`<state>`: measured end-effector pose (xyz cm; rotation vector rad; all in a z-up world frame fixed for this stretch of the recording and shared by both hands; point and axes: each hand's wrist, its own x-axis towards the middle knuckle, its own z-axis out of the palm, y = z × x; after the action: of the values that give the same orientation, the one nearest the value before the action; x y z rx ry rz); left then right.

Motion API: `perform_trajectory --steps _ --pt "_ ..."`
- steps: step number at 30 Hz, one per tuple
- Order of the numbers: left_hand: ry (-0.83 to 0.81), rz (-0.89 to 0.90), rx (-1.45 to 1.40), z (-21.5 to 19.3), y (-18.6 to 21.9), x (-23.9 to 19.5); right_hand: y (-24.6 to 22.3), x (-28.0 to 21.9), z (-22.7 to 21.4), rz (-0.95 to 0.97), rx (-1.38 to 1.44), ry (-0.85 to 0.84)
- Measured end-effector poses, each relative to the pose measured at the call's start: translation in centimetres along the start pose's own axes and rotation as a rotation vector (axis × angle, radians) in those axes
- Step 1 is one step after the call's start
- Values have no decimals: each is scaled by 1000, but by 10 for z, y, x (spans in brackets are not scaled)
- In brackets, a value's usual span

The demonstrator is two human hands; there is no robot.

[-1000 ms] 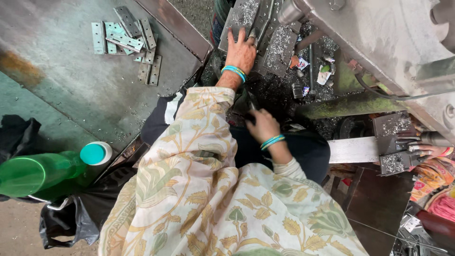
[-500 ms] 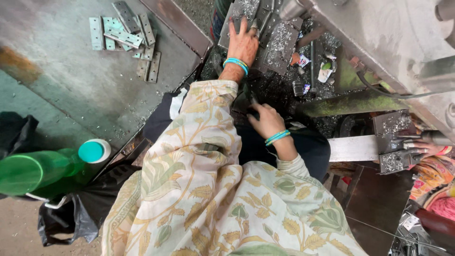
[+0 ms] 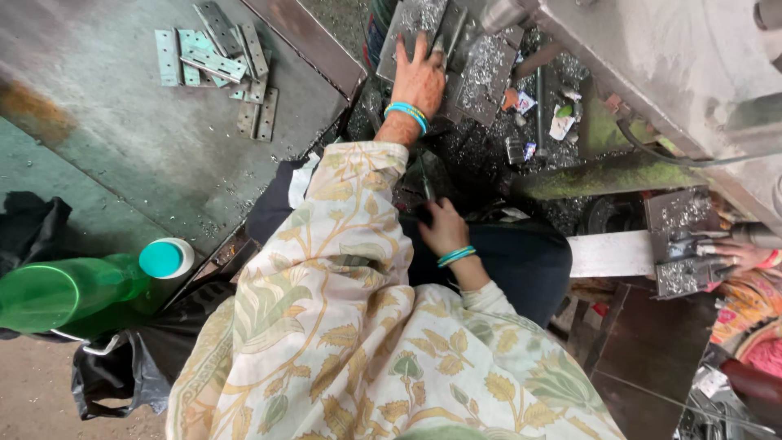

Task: The person positions metal hinge components under a drill press, operating a lever by hand to drill holes into the pieces before setting them aside on a metal surface.

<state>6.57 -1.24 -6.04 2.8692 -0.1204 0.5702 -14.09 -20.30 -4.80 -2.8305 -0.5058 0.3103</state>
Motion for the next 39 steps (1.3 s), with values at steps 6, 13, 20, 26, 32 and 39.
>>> perform_trajectory --steps 6,13,20,26,32,39 --pt "16 -42 3 8 -3 16 -19 24 -72 -26 -58 -90" --pt "24 -61 -7 2 -3 26 -2 -14 35 -9 18 120" --pt "-58 -55 -23 6 -8 27 8 2 25 27 -10 5" --pt "-50 21 71 -12 -5 8 -22 21 -68 -16 -8 -89" --pt "-239 86 78 -67 3 -54 -38 21 -85 -1 -32 -125" --pt "53 163 180 -59 1 -79 -37 18 -83 12 -32 -116"
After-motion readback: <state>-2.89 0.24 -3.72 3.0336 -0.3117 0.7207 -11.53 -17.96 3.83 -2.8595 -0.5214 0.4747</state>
